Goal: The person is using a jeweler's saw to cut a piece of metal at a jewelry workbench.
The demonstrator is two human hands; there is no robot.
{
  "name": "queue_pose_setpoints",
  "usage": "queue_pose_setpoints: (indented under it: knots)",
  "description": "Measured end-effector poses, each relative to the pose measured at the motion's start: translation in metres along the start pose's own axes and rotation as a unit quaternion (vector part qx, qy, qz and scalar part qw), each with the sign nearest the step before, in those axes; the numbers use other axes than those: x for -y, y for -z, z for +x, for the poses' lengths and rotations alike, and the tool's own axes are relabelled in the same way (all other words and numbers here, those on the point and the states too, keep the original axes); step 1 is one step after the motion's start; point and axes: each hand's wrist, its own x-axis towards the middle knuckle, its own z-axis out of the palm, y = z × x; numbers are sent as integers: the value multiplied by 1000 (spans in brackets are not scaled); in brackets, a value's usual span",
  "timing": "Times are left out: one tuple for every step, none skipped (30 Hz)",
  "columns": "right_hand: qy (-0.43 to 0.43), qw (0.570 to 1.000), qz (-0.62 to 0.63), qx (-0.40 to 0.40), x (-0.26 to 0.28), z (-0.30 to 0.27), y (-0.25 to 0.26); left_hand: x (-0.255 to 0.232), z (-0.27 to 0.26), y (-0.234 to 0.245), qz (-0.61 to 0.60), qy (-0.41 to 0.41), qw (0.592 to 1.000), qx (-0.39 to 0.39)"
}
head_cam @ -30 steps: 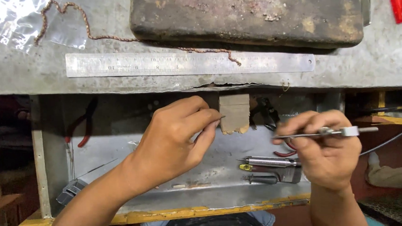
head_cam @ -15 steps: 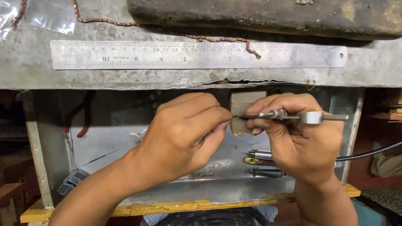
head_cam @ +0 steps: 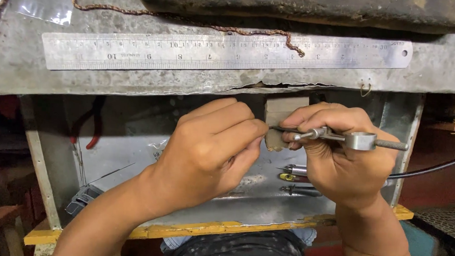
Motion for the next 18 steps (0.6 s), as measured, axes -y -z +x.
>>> queue_pose_setpoints:
  knots:
    - [-1, 1000, 0, 0, 0, 0, 0, 0, 0, 0, 0, 1, 1000, 0]
    - [-2, 1000, -4, 1, 0, -1, 0, -1, 0, 0, 2, 1, 1000, -1]
    - [-2, 1000, -8, 0, 0, -2, 0, -1, 0, -1, 4, 0, 1000, -1]
    - [-3, 1000, -8, 1, 1, -1, 0, -1, 0, -1, 4, 1, 1000, -1]
    - [8, 1000, -3, 9, 2, -1, 0, -1, 0, -1, 4, 1, 1000, -1]
    - [19, 1000, 2, 18, 3, 0, 0, -1, 0, -1, 5, 0, 1000, -2]
    - [18, 1000, 2, 18, 3, 0, -1, -1, 0, -1, 4, 1, 1000, -1]
    - [31, 999, -3, 13, 3, 0, -3, -2, 0, -2, 8, -1, 1000, -2]
    - [46, 999, -9, 9, 3, 0, -4, -2, 0, -2, 13, -3, 1000, -3]
    - [45, 999, -9, 9, 4, 1, -5, -2, 0, -2, 13, -3, 1000, -3]
    - [59, 998, -23, 5, 4, 0, -6, -2, 0, -2, 14, -3, 1000, -1]
    - [73, 997, -38, 0, 4, 0, -7, -3, 0, -1, 15, -3, 1000, 0]
    - [73, 997, -38, 0, 5, 2, -6, -3, 0, -2, 15, -3, 1000, 1]
    - [85, 996, -36, 4, 5, 4, -6, -4, 0, -2, 16, -4, 1000, -2]
    - [97, 995, -34, 9, 5, 6, -5, -4, 1, -2, 16, -5, 1000, -4]
    - [96, 995, -34, 8, 1, 3, -6, -4, 1, -2, 16, -6, 1000, -3]
    - [87, 996, -12, -4, -2, 0, -7, -4, 1, -2, 16, -8, 1000, -4]
    - [78, 997, 11, -16, -6, -3, -7, -3, 1, -2, 16, -10, 1000, -4]
